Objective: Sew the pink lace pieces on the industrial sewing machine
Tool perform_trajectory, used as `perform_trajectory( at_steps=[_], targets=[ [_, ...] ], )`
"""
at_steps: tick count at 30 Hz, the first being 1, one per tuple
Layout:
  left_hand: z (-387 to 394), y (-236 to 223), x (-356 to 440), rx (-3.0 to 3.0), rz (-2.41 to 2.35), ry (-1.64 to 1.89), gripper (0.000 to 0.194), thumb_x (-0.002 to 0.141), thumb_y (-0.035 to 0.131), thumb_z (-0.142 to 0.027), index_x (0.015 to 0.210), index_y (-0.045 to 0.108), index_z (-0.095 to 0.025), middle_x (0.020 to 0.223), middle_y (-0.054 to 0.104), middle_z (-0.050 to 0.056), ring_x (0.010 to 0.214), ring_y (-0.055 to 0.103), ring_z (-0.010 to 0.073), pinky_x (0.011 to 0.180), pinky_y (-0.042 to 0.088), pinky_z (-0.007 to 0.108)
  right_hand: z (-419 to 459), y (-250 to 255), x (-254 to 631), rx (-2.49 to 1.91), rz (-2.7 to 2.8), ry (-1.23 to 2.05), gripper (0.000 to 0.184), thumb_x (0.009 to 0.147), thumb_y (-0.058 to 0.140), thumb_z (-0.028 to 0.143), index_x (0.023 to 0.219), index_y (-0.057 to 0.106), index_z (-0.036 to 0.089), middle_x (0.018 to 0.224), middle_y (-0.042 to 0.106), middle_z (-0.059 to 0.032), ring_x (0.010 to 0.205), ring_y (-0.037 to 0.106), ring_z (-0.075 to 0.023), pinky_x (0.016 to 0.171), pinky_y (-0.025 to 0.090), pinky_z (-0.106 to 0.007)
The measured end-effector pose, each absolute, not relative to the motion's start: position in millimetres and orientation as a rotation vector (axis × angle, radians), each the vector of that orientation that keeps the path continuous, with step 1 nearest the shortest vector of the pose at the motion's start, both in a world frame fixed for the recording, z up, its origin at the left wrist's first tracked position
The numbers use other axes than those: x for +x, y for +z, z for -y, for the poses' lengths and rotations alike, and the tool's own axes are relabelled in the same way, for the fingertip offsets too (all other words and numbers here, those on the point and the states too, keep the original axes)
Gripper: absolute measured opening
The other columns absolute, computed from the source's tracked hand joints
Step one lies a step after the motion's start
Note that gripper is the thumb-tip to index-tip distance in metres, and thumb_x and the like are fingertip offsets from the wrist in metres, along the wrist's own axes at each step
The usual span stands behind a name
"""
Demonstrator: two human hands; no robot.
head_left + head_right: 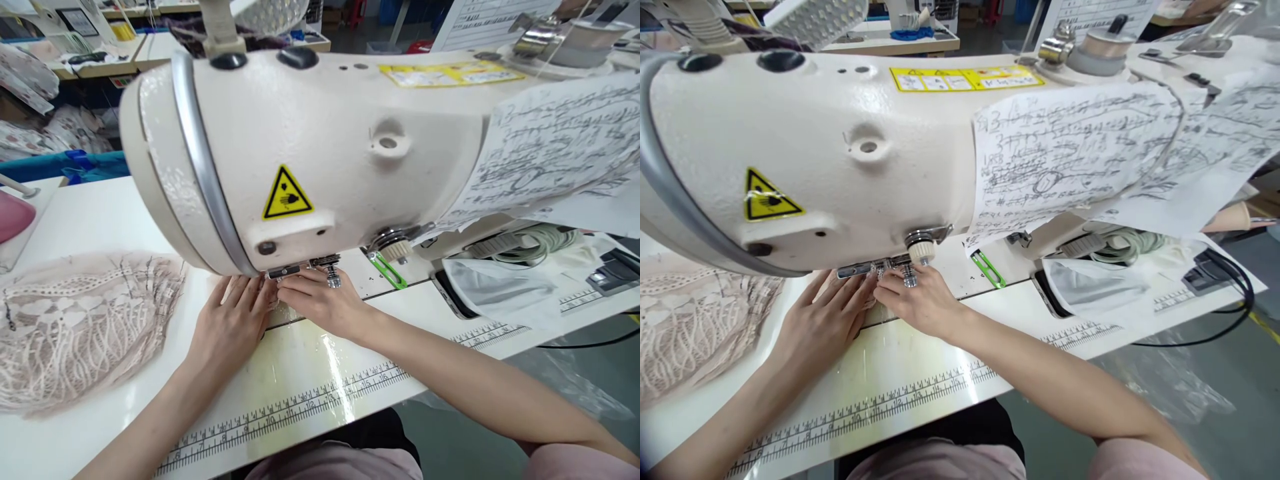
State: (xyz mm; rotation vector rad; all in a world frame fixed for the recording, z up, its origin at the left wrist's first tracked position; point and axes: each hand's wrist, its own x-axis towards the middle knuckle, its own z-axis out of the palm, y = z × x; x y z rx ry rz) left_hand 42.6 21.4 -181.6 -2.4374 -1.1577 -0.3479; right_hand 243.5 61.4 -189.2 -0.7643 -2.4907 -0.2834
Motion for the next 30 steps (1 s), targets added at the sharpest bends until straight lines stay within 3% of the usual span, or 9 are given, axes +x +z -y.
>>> perform_trajectory(
  at_steps=[10,19,25,30],
  targets=[
    [-20,-183,43,-2.432,1.176,-0.335,0.034,0.094,0.048,-0.018,0.123,0.063,-0.007,0.113,0.071,0.015,0.102,0.068,0.0320,0.095,0.051,0.050,-62,-190,246,-0.859,2.438,-0.356,0.020,0.086,0.057,0.007,0.089,0.068,0.024,0.098,0.075,0.0074,0.068,0.059,-0.0102,0.056,0.030,-0.030],
    [-19,-183,44,-2.431,1.207,-0.315,0.037,0.093,0.052,-0.019,0.127,0.060,-0.008,0.112,0.071,0.016,0.104,0.067,0.0337,0.093,0.052,0.050,-65,-193,251,-0.946,2.550,-0.402,0.038,0.083,0.050,-0.001,0.106,0.065,0.025,0.110,0.072,0.0061,0.069,0.061,-0.0100,0.053,0.029,-0.032],
    [-21,-183,45,-2.435,1.220,-0.319,0.035,0.094,0.052,-0.020,0.125,0.062,-0.011,0.110,0.071,0.015,0.103,0.067,0.0320,0.093,0.052,0.049,-71,-192,254,-1.017,2.748,-0.256,0.056,0.080,0.050,-0.005,0.125,0.058,0.026,0.125,0.066,0.0000,0.082,0.065,-0.0167,0.053,0.037,-0.029],
    [-21,-184,43,-2.433,1.234,-0.307,0.034,0.095,0.051,-0.022,0.125,0.063,-0.012,0.112,0.071,0.014,0.104,0.067,0.0315,0.095,0.052,0.050,-72,-184,251,-1.097,2.729,-0.055,0.042,0.089,0.052,0.009,0.124,0.062,0.031,0.124,0.066,-0.0001,0.087,0.065,-0.0179,0.055,0.043,-0.029]
  ],
)
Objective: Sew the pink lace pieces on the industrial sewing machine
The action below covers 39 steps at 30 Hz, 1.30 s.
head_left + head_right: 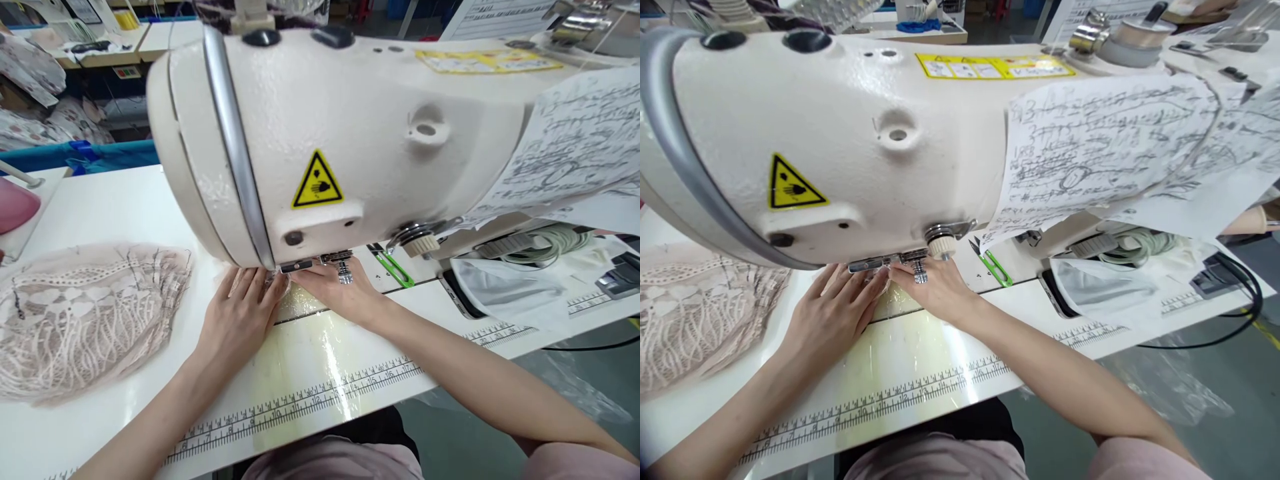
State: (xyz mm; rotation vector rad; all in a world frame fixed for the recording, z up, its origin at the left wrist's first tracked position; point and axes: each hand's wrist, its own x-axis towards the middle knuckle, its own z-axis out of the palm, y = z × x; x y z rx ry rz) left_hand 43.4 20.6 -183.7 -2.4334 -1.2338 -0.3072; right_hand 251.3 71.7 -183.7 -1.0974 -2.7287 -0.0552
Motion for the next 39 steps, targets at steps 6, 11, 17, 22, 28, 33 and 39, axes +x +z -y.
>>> perform_trajectory(
  at_steps=[6,11,17,22,28,33,39],
  targets=[
    [-19,-187,37,-2.536,1.093,-0.368,0.035,0.094,0.046,-0.010,0.127,0.059,-0.008,0.128,0.065,0.012,0.115,0.063,0.0280,0.103,0.047,0.050,-60,-184,253,-1.122,2.632,-0.053,0.028,0.098,0.048,0.027,0.117,0.068,0.033,0.118,0.070,0.0011,0.093,0.066,-0.0182,0.063,0.044,-0.031],
    [-20,-188,34,-2.540,1.091,-0.386,0.032,0.094,0.047,-0.011,0.122,0.060,-0.005,0.125,0.067,0.013,0.111,0.065,0.0274,0.104,0.047,0.049,-56,-188,252,-1.135,2.609,0.043,0.031,0.099,0.046,0.041,0.122,0.066,0.036,0.111,0.071,-0.0025,0.094,0.065,-0.0206,0.069,0.044,-0.033],
    [-21,-186,35,-2.542,1.159,-0.413,0.028,0.094,0.047,-0.015,0.114,0.063,-0.005,0.121,0.069,0.014,0.106,0.068,0.0278,0.101,0.048,0.050,-57,-183,250,-1.154,2.649,0.158,0.034,0.100,0.043,0.044,0.125,0.064,0.038,0.116,0.069,-0.0057,0.097,0.065,-0.0223,0.077,0.046,-0.037],
    [-23,-184,38,-2.526,1.175,-0.439,0.026,0.094,0.048,-0.015,0.111,0.064,-0.005,0.118,0.070,0.014,0.099,0.069,0.0268,0.099,0.049,0.048,-56,-181,249,-1.167,2.637,0.171,0.034,0.100,0.042,0.043,0.127,0.062,0.038,0.120,0.068,-0.0061,0.102,0.064,-0.0241,0.085,0.045,-0.042],
    [-23,-185,40,-2.494,1.201,-0.422,0.026,0.094,0.047,-0.015,0.111,0.064,-0.005,0.116,0.071,0.014,0.098,0.069,0.0271,0.098,0.049,0.047,-58,-181,248,-1.172,2.661,0.255,0.037,0.099,0.044,0.043,0.132,0.058,0.035,0.113,0.071,-0.0055,0.116,0.059,-0.0252,0.097,0.042,-0.045],
    [-23,-186,39,-2.473,1.215,-0.411,0.027,0.093,0.047,-0.014,0.113,0.064,-0.006,0.117,0.070,0.014,0.099,0.069,0.0274,0.099,0.048,0.046,-59,-184,247,-1.167,2.667,0.225,0.039,0.100,0.042,0.044,0.135,0.056,0.036,0.118,0.069,-0.0052,0.119,0.057,-0.0254,0.100,0.041,-0.045],
    [-22,-189,39,-2.477,1.231,-0.405,0.030,0.092,0.048,-0.014,0.115,0.064,-0.005,0.118,0.070,0.017,0.101,0.069,0.0299,0.099,0.048,0.048,-55,-185,245,-1.240,2.658,0.097,0.039,0.100,0.041,0.044,0.134,0.057,0.035,0.110,0.072,-0.0080,0.116,0.059,-0.0247,0.102,0.040,-0.045]
  ],
)
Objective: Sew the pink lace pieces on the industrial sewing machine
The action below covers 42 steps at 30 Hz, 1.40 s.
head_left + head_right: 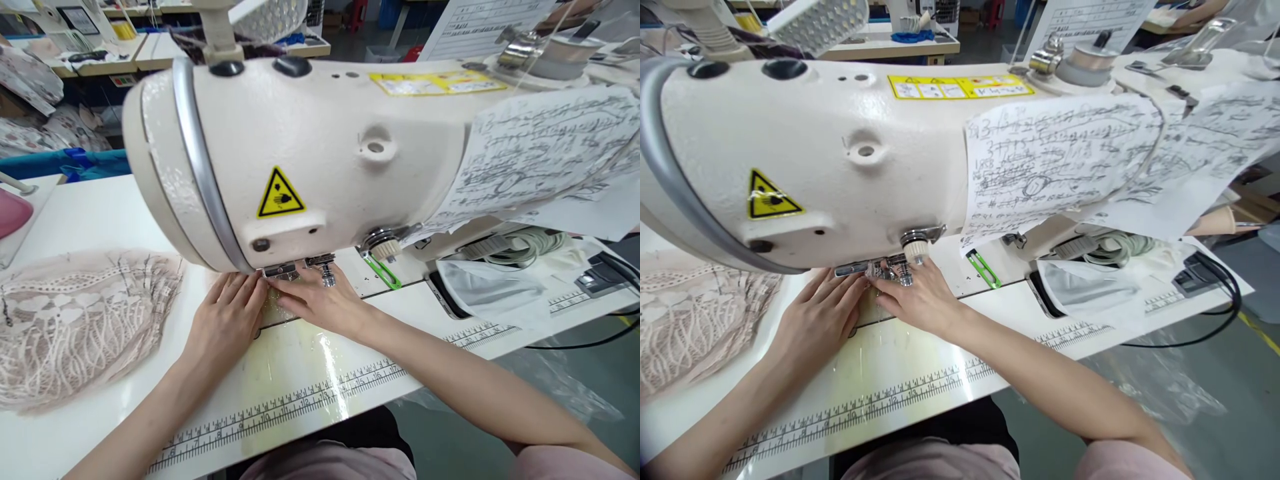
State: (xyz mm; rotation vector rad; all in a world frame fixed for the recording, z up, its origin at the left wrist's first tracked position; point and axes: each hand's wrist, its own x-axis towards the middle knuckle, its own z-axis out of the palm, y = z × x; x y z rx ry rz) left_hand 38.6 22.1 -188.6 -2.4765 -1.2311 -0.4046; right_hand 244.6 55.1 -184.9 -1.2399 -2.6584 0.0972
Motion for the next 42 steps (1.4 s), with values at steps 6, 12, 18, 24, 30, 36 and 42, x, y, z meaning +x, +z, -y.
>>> perform_trajectory(
  at_steps=[6,12,18,24,30,36,42],
  targets=[
    [-20,-191,37,-2.498,1.261,-0.386,0.034,0.092,0.048,-0.014,0.121,0.063,-0.007,0.122,0.067,0.017,0.107,0.067,0.0303,0.104,0.044,0.050,-53,-182,243,-1.222,2.651,0.005,0.040,0.098,0.047,0.042,0.136,0.056,0.033,0.124,0.065,-0.0094,0.102,0.062,-0.0255,0.094,0.044,-0.045],
    [-20,-191,35,-2.525,1.242,-0.354,0.033,0.092,0.047,-0.014,0.121,0.062,-0.006,0.131,0.063,0.015,0.112,0.064,0.0295,0.108,0.042,0.051,-50,-182,243,-1.166,2.635,-0.039,0.035,0.099,0.044,0.042,0.126,0.064,0.031,0.113,0.069,-0.0079,0.093,0.064,-0.0232,0.087,0.045,-0.040],
    [-22,-189,36,-2.494,1.197,-0.352,0.033,0.093,0.047,-0.014,0.120,0.063,-0.003,0.126,0.066,0.016,0.106,0.067,0.0290,0.103,0.046,0.050,-52,-184,243,-1.147,2.630,-0.052,0.038,0.100,0.042,0.042,0.131,0.060,0.029,0.121,0.067,-0.0101,0.097,0.065,-0.0248,0.093,0.045,-0.045],
    [-22,-189,36,-2.491,1.203,-0.351,0.035,0.093,0.045,-0.015,0.121,0.062,-0.003,0.126,0.066,0.015,0.105,0.068,0.0278,0.102,0.047,0.049,-53,-184,242,-1.152,2.632,-0.013,0.038,0.098,0.048,0.040,0.132,0.060,0.027,0.126,0.065,-0.0107,0.103,0.063,-0.0253,0.100,0.042,-0.047],
    [-22,-191,36,-2.519,1.261,-0.371,0.038,0.092,0.044,-0.016,0.124,0.062,-0.006,0.127,0.065,0.017,0.107,0.067,0.0301,0.104,0.046,0.052,-52,-183,241,-1.161,2.626,-0.025,0.039,0.098,0.049,0.040,0.133,0.059,0.026,0.124,0.066,-0.0112,0.102,0.064,-0.0256,0.101,0.041,-0.047],
    [-22,-194,38,-2.554,1.386,-0.417,0.044,0.092,0.044,-0.019,0.134,0.056,-0.009,0.130,0.064,0.015,0.115,0.063,0.0311,0.110,0.037,0.053,-55,-188,243,-1.131,2.571,-0.048,0.038,0.098,0.048,0.042,0.130,0.061,0.026,0.119,0.068,-0.0098,0.104,0.062,-0.0248,0.101,0.038,-0.044],
    [-20,-185,40,-2.502,1.417,-0.367,0.040,0.093,0.042,-0.021,0.129,0.058,-0.010,0.118,0.069,0.014,0.110,0.063,0.0316,0.104,0.041,0.052,-65,-190,246,-1.183,2.493,0.124,0.035,0.101,0.039,0.039,0.104,0.070,0.023,0.082,0.071,-0.0043,0.085,0.063,-0.0192,0.088,0.042,-0.036]
  ],
)
